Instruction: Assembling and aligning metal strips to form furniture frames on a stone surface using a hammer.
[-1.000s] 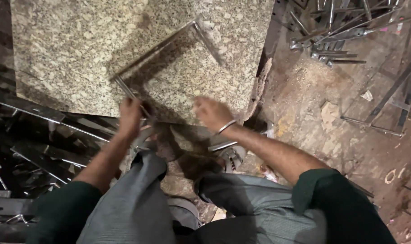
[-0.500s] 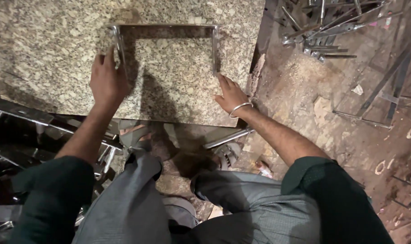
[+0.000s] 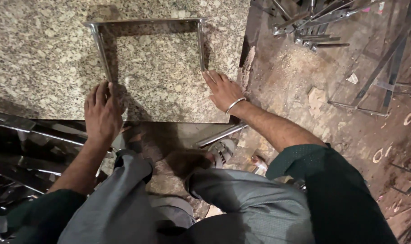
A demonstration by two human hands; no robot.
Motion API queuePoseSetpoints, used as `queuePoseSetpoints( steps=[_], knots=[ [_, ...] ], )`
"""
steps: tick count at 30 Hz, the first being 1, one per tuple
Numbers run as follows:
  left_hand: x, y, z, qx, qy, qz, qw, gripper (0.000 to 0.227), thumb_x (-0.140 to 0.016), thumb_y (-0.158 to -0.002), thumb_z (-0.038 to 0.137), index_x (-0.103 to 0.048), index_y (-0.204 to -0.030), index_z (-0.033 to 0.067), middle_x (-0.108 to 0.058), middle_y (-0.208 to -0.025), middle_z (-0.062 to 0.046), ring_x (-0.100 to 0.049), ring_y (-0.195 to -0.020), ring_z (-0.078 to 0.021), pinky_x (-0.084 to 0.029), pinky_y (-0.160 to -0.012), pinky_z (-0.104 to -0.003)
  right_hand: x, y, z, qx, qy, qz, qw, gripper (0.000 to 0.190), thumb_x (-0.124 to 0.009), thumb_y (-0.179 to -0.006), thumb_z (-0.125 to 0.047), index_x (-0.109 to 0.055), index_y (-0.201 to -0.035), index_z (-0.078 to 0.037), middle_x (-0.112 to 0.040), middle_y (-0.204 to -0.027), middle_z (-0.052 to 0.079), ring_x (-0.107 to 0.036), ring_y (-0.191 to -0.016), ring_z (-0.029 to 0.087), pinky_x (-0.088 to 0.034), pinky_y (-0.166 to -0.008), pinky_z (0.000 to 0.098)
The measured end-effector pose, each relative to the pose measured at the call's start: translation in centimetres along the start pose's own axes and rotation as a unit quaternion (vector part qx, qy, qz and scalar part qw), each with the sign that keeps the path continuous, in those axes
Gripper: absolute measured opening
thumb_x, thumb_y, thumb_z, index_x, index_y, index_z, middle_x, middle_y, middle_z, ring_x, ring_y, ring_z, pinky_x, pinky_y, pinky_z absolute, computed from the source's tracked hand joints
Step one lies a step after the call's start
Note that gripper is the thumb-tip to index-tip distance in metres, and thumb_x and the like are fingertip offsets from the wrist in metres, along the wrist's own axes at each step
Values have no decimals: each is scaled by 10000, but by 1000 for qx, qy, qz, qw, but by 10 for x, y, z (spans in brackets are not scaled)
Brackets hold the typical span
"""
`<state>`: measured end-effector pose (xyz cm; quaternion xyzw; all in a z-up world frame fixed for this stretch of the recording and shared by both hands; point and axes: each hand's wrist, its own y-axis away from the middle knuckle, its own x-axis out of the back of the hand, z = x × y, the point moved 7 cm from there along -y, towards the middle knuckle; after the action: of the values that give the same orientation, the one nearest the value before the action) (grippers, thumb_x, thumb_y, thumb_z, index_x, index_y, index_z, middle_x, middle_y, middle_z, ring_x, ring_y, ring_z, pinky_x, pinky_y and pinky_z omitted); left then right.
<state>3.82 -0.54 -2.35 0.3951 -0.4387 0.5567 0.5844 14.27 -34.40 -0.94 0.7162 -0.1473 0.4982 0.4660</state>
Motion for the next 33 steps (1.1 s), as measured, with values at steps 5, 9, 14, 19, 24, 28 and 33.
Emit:
queuePoseSetpoints(
  steps=[5,9,14,19,24,28,33],
  knots=[
    [7,-1,3,9,46,11,999,486,-549,-1054,105,-540,-1526,-9,-553,-1461,-213,-480,-1393,-404,-398,-1176,-516,-9,1,1,8,12,51,999,841,-744,-901,-272,-313,-1598,-85,-353,-1595,196,-449,-1368,405,-532,-1030,490],
    [11,-3,3,38,85,10,996,411,-550,-1092,95,-571,-1499,41,-564,-1423,-193,-477,-1380,-401,-390,-1167,-524,-14,-2,2,-1,-1,66,998,830,-746,-889,-284,-319,-1566,-64,-355,-1563,235,-432,-1349,441,-542,-935,499],
    [19,-4,3,34,40,25,998,521,-647,-924,201,-623,-1428,70,-564,-1373,-186,-453,-1342,-415,-369,-1120,-548,-4,3,-3,0,-8,92,996,834,-757,-857,-263,-348,-1561,-86,-412,-1543,207,-461,-1357,391,-557,-955,491],
    [13,-16,-13,59,60,37,996,280,-638,-1049,222,-700,-1301,119,-638,-1303,-126,-568,-1241,-326,-427,-1075,-505,11,-15,2,-56,-102,27,993,789,-728,-899,-294,-344,-1557,-92,-375,-1564,237,-466,-1349,393,-573,-931,460],
    [9,-54,-34,192,59,-55,978,461,-733,-993,522,-729,-991,61,-675,-992,-169,-658,-883,-358,-507,-793,-518,19,-28,-5,-38,-93,67,993,792,-758,-868,-299,-395,-1547,-114,-392,-1505,234,-450,-1321,420,-460,-1083,495],
    [4,-69,-32,188,31,-143,971,547,-684,-973,578,-694,-930,32,-678,-837,-162,-679,-682,-311,-539,-594,-461,-14,-39,9,-22,-89,140,986,568,-725,-892,-203,-537,-1403,-39,-531,-1414,244,-535,-1256,372,-488,-1037,460],
    [26,-37,-25,196,43,-243,949,430,-634,-1007,510,-730,-917,101,-678,-763,-78,-645,-618,-224,-530,-568,-393,11,-15,15,-96,-111,144,979,158,-664,-1023,-189,-643,-1091,-48,-697,-970,122,-659,-842,232,-568,-715,364]
  ],
)
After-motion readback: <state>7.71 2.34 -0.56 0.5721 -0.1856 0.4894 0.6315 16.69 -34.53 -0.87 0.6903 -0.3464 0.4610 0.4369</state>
